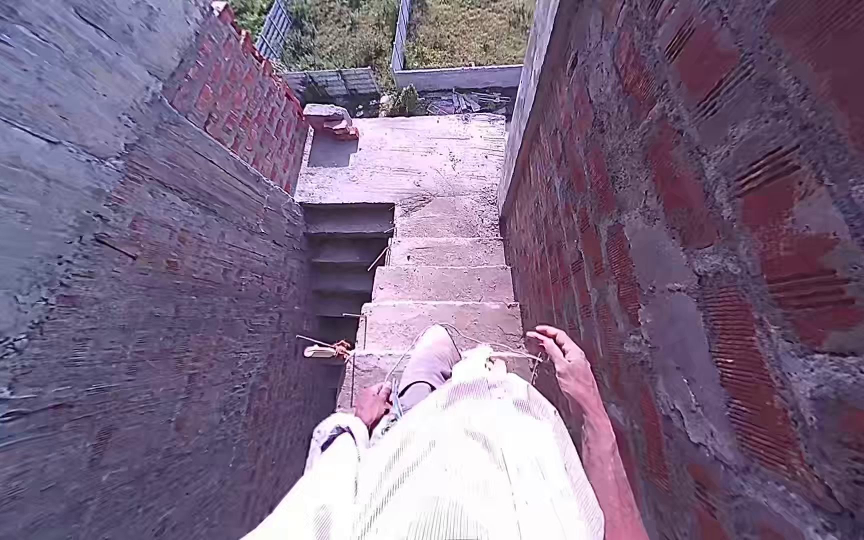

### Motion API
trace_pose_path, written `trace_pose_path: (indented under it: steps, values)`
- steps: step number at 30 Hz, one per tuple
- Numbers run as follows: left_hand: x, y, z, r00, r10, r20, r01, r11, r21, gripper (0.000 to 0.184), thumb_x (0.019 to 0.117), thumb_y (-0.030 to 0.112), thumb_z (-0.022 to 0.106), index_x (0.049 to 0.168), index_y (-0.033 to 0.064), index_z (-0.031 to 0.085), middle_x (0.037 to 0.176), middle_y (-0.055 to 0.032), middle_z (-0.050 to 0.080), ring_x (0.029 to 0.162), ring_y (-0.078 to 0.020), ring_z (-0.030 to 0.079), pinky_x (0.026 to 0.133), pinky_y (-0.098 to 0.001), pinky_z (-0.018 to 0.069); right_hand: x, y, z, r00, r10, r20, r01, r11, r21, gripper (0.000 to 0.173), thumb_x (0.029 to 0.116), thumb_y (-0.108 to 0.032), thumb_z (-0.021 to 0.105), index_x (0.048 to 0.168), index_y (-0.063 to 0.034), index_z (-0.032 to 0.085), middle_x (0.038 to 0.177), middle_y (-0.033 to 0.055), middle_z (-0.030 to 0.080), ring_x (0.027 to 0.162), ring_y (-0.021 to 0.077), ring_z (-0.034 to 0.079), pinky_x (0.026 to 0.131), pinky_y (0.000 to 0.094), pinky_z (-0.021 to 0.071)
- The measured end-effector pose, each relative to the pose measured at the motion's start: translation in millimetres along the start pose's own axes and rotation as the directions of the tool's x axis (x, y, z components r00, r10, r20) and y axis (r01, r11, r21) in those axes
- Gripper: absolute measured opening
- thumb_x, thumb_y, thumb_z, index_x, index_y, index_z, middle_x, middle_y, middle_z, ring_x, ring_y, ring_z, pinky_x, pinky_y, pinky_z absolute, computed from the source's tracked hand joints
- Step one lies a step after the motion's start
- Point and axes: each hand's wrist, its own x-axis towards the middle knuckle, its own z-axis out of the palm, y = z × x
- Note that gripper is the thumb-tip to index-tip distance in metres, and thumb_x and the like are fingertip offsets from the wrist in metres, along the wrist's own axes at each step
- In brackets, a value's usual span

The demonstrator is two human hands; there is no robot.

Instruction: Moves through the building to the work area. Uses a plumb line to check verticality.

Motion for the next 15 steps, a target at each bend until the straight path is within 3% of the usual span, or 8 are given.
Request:
trace_pose_path:
  steps: [2,4,6,8,10,12,15]
  values:
    - [23,-42,17,0.981,0.172,-0.093,-0.175,0.984,-0.033,0.049,0.1127,0.026,0.036,0.11,-0.013,0.066,0.099,-0.0321,0.067,0.091,-0.0411,0.067,0.083,-0.0536,0.0546,13,-9,2,0.999,0.016,0.034,-0.012,0.995,-0.097,0.034,0.1049,-0.007,0.047,0.138,-0.0025,0.057,0.129,0.006,0.07,0.114,0.0103,0.067,0.099,0.0287,0.0535]
    - [35,-43,21,0.993,-0.119,-0.005,0.117,0.984,-0.134,0.045,0.1125,0.028,0.039,0.125,-0.0081,0.063,0.12,-0.0309,0.065,0.115,-0.0419,0.063,0.103,-0.0555,0.046,28,-14,2,0.998,0.039,0.054,-0.023,0.963,-0.27,0.045,0.0988,-0.002,0.05,0.144,-0.007,0.054,0.139,0.0044,0.065,0.124,0.0119,0.062,0.103,0.0332,0.0507]
    - [51,-49,26,0.977,-0.211,0.004,0.209,0.962,-0.178,0.044,0.1121,0.028,0.041,0.128,-0.0071,0.062,0.127,-0.0308,0.063,0.123,-0.0418,0.06,0.109,-0.0558,0.0412,48,-18,3,0.999,0.021,0.033,-0.002,0.877,-0.481,0.054,0.0939,0.003,0.049,0.146,-0.0089,0.053,0.14,0.0059,0.064,0.126,0.0191,0.063,0.104,0.0436,0.0505]
    - [73,-61,27,0.977,-0.214,0.014,0.211,0.952,-0.219,0.046,0.112,0.03,0.04,0.126,-0.0073,0.063,0.125,-0.0297,0.064,0.123,-0.0418,0.06,0.109,-0.0547,0.0423,73,-19,6,0.994,-0.092,-0.059,0.039,0.805,-0.592,0.045,0.095,0.004,0.05,0.137,-0.007,0.062,0.128,0.0085,0.072,0.116,0.0247,0.069,0.097,0.0502,0.0536]
    - [96,-66,19,0.972,-0.227,0.06,0.233,0.91,-0.343,0.045,0.1125,0.026,0.039,0.131,-0.0096,0.06,0.13,-0.0297,0.062,0.127,-0.0421,0.056,0.112,-0.0496,0.0382,103,-16,8,0.959,-0.233,-0.162,0.083,0.776,-0.625,0.033,0.097,-0.001,0.051,0.125,-0.004,0.068,0.115,0.0104,0.076,0.104,0.0253,0.073,0.09,0.0502,0.0553]
    - [146,-65,5,0.973,-0.216,0.078,0.229,0.898,-0.377,0.045,0.1129,0.026,0.037,0.128,-0.0102,0.06,0.125,-0.0298,0.063,0.122,-0.0418,0.058,0.108,-0.0486,0.0405,149,-14,12,0.909,-0.323,-0.264,0.098,0.781,-0.617,0.024,0.0991,-0.007,0.055,0.115,-0.0025,0.071,0.104,0.0107,0.077,0.092,0.0218,0.073,0.084,0.046,0.0563]
    - [211,-51,-22,0.955,-0.282,0.09,0.296,0.916,-0.272,0.051,0.1129,0.033,0.034,0.128,-0.0075,0.061,0.126,-0.0299,0.063,0.123,-0.0415,0.06,0.108,-0.0541,0.0439,213,-14,28,0.866,-0.324,-0.38,0.072,0.834,-0.547,0.019,0.1006,-0.009,0.056,0.105,0.0027,0.071,0.093,0.0127,0.076,0.08,0.0154,0.072,0.078,0.0375,0.0572]
